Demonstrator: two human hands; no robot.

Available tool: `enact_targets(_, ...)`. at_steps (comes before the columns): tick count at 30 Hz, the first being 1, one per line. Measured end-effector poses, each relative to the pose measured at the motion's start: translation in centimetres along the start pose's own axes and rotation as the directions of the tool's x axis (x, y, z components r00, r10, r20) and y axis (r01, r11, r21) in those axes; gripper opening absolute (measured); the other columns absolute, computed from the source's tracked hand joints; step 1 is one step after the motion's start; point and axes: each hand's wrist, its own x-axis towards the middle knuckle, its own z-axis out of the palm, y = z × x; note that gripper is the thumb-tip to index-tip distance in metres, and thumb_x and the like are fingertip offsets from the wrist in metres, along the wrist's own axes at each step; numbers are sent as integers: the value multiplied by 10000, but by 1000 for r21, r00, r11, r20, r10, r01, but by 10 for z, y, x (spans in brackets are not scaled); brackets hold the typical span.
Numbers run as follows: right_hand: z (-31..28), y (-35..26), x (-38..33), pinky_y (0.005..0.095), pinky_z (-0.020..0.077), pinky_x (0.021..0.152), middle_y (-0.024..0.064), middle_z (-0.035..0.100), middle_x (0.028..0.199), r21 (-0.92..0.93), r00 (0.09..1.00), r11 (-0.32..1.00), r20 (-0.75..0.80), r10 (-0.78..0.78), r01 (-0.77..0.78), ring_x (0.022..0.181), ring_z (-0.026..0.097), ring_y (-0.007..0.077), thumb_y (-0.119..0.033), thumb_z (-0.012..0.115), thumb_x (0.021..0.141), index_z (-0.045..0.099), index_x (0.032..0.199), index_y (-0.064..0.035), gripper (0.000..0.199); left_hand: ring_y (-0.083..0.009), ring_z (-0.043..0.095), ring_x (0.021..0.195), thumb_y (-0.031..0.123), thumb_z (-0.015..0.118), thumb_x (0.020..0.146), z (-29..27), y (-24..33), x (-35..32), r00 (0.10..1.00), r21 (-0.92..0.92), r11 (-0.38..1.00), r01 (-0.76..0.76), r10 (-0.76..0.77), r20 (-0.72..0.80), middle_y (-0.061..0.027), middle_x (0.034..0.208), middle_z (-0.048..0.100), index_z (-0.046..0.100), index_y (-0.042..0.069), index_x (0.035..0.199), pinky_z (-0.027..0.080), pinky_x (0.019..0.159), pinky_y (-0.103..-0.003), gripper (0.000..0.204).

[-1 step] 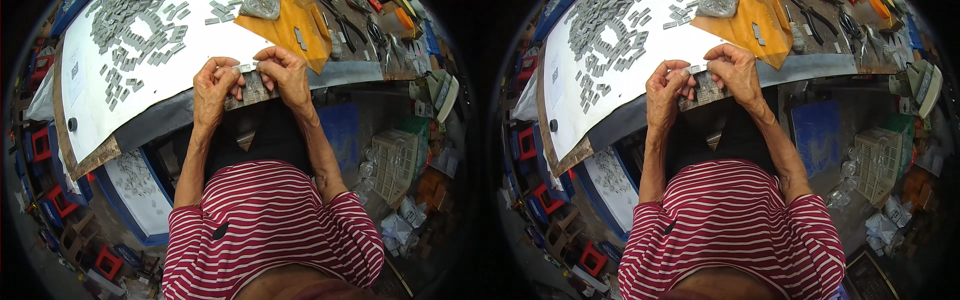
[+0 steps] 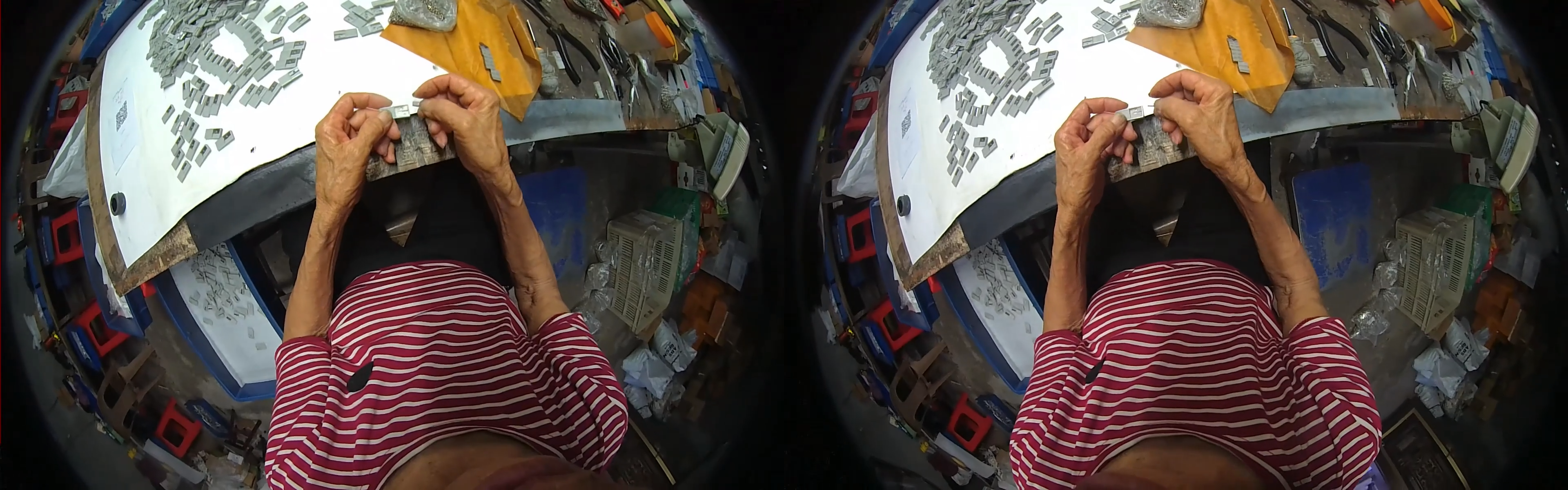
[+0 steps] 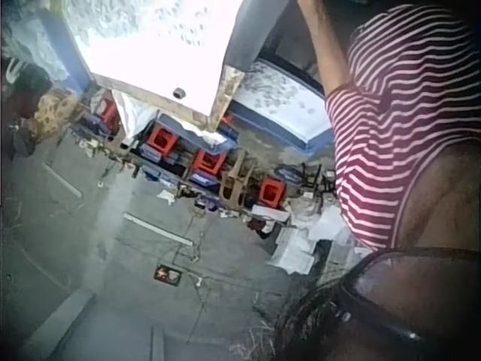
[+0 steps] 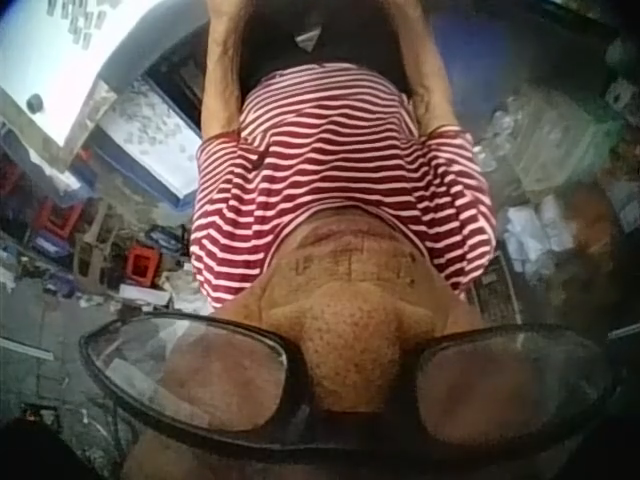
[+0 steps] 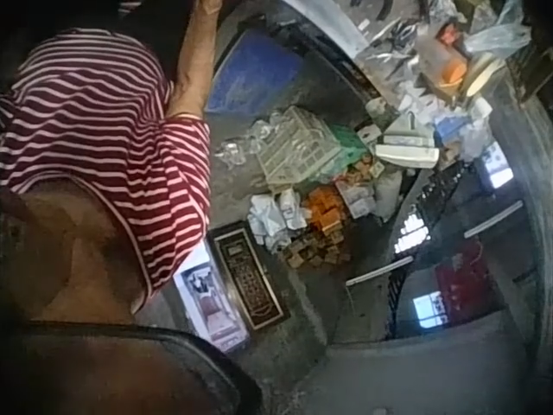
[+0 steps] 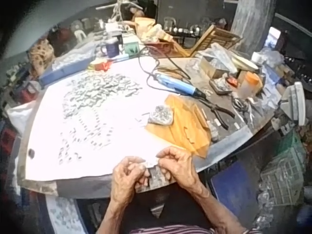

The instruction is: Manually inspecting and sorting small metal industrial components at a workbench.

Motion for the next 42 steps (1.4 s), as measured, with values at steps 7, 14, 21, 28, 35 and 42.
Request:
enact_targets(7, -1, -2, 5, 172, 382, 394, 51, 547, 592, 30, 997, 997, 43, 71, -72, 460, 484, 64, 4, 548, 706, 578, 820, 73, 137, -80, 470, 516, 67, 542, 830, -1, -1, 0, 1000, 73, 997, 17, -18, 14, -86, 679, 575, 520, -62, 968, 430, 485, -202, 190)
enact_targets(14, -1, 0, 4, 167, 377, 394, 51, 552, 598, 29, 997, 998, 49, 62, -64, 466, 485, 59, -3, 546, 713, 578, 816, 72, 131, -79, 471, 522, 74, 543, 837, -2, -2, 1, 999, 47, 999, 18, -20, 32, -88, 684, 575, 521, -67, 972, 445, 501, -205, 197)
enact_targets(21, -1, -4, 1, 163, 374, 393, 39, 555, 609, -2, 992, 998, 103, 67, -67, 471, 482, 50, -11, 555, 730, 581, 815, 56, 111, -79, 499, 512, 65, 532, 848, -2, -2, 0, 1000, 48, 999, 5, -6, 24, -59, 658, 563, 527, -39, 931, 444, 477, -191, 133)
enact_targets(28, -1, -4, -1, 162, 378, 391, 31, 563, 631, -40, 984, 995, 149, 93, -88, 483, 492, 51, -17, 588, 747, 585, 816, 37, 88, -77, 507, 545, 58, 507, 859, -3, -5, 0, 997, 62, 998, -23, 18, 73, -62, 696, 568, 516, -32, 959, 444, 521, -187, 134)
enact_targets(35, -3, -6, -2, 163, 376, 392, 31, 567, 642, -98, 982, 993, 168, 85, -69, 492, 496, 50, -29, 604, 750, 586, 817, 33, 93, -77, 514, 566, 40, 491, 862, -1, -4, -1, 994, 129, 990, -59, 47, 94, -60, 710, 567, 513, -32, 968, 450, 542, -189, 130)
enact_targets(42, -1, -7, -2, 156, 350, 389, 18, 558, 619, -81, 980, 992, 162, 111, -99, 481, 476, 41, -42, 596, 756, 596, 802, 21, 78, -84, 529, 583, 33, 496, 858, -2, -5, -1, 994, 89, 994, -56, 47, 101, -72, 717, 576, 506, -34, 966, 466, 560, -197, 127)
